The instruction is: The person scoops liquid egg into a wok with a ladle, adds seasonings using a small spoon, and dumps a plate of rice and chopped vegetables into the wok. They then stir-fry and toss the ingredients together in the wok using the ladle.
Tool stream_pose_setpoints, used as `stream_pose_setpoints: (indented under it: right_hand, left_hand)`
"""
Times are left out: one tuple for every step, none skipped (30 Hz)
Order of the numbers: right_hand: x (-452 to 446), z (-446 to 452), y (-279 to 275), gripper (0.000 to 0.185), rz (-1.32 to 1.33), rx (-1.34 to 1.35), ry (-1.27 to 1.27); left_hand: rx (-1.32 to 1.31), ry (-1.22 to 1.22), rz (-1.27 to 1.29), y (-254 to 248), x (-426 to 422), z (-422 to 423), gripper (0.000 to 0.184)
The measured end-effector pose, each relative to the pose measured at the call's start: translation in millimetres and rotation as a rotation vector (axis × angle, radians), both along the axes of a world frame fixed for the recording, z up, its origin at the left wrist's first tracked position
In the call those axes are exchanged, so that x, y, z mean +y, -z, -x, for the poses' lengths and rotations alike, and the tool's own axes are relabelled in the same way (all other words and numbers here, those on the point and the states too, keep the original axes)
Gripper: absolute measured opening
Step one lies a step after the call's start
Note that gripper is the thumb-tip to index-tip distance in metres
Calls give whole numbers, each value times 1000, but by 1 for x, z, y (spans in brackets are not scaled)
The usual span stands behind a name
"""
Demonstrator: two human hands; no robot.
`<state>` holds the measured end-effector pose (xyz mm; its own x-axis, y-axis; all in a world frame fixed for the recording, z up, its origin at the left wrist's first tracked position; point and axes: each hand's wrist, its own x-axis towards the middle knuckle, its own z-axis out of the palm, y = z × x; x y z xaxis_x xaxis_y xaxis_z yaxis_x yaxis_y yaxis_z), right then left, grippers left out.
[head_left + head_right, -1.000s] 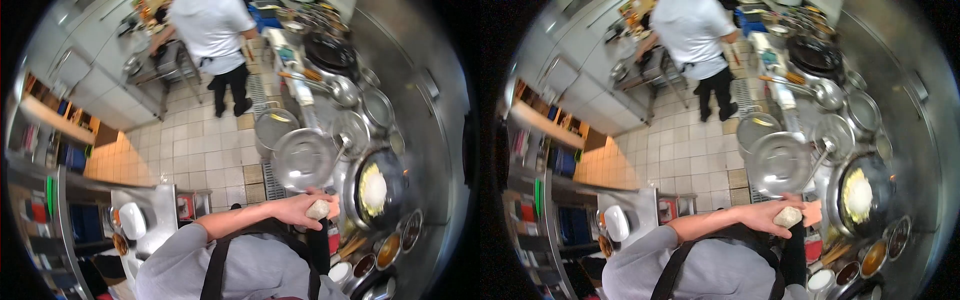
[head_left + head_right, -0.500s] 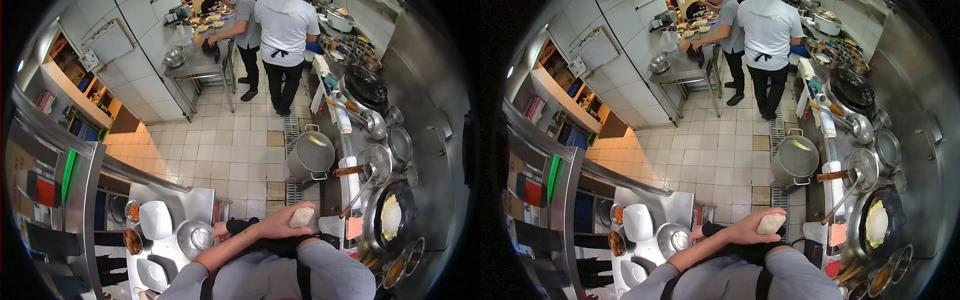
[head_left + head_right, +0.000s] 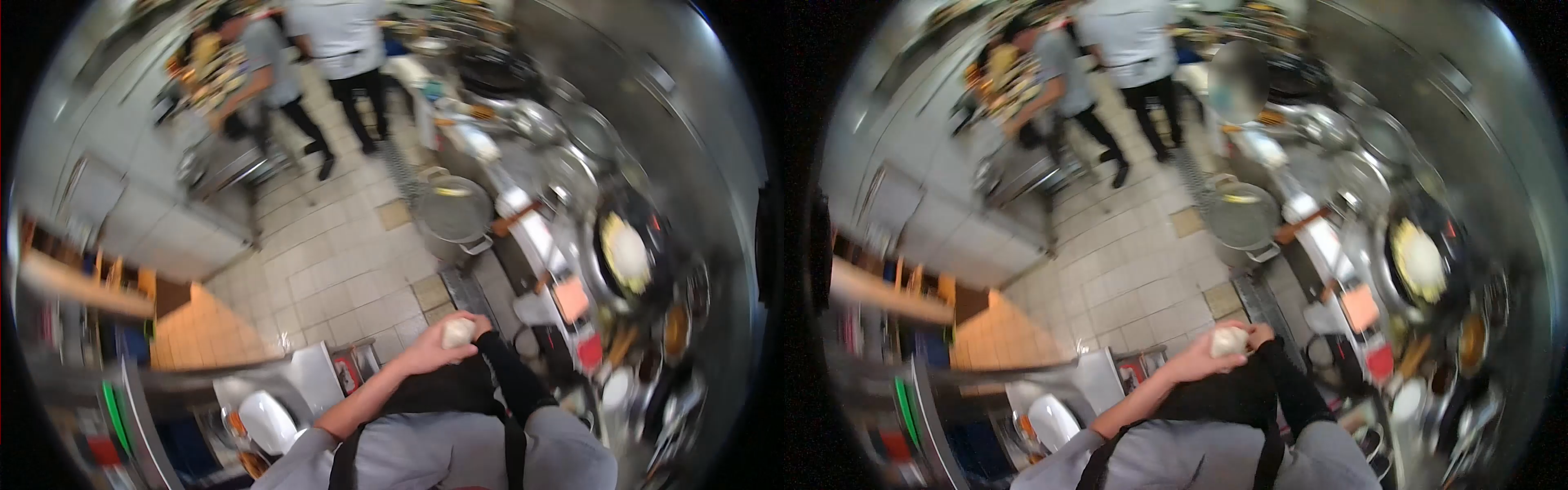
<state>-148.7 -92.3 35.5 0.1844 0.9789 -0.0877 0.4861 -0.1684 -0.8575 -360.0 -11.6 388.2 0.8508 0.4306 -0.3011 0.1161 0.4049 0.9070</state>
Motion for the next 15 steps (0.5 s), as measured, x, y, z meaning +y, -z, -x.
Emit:
stream_pose_setpoints:
  right_hand:
    - [-17, -24, -19, 25, 314, 199, 203]
    - [-33, -48, -46, 26, 599, 383, 463]
    - [-55, -71, -49, 26, 539, 317, 451]
    - [-75, -87, -49, 26, 477, 241, 423]
    - [-90, -94, -50, 27, 399, 287, 445]
    - [-94, -97, -45, 28, 317, 324, 444]
    - [-84, -101, -37, 27, 240, 563, 630]
    - [-67, -107, -19, 27, 155, 804, 799]
    - [-42, -119, -8, 29, 123, 851, 976]
    - [-15, -137, -2, 32, 92, 897, 1150]
    - [5, -153, -4, 35, 113, 505, 1154]
    - [24, -169, -7, 39, 137, 118, 1132]
    - [46, -185, -19, 41, 73, 635, 1239]
    - [55, -196, -42, 42, 102, 744, 1156]
    - [64, -206, -66, 44, 137, 847, 1070]
  left_hand:
    - [9, -19, -54, 16, -1, -6, 62]
    - [16, -29, -104, 34, -4, -13, 61]
    - [65, 5, -84, 33, -4, -20, 63]
    - [113, 23, -81, 29, 1, -29, 66]
    - [124, 40, -59, 34, 4, -34, 64]
    - [127, 52, -38, 32, 6, -42, 63]
    - [131, 48, -21, 32, 8, -53, 62]
    - [138, 33, -4, 32, 8, -65, 61]
    - [166, 20, -27, 30, 8, -79, 58]
    - [168, 22, -40, 28, 9, -95, 58]
    - [172, 23, -53, 27, 11, -110, 58]
    - [179, 25, -66, 26, 11, -125, 58]
    - [167, 27, -94, 25, 12, -141, 57]
    - [196, 38, -110, 24, 12, -155, 56]
    - [220, 48, -124, 23, 12, -170, 56]
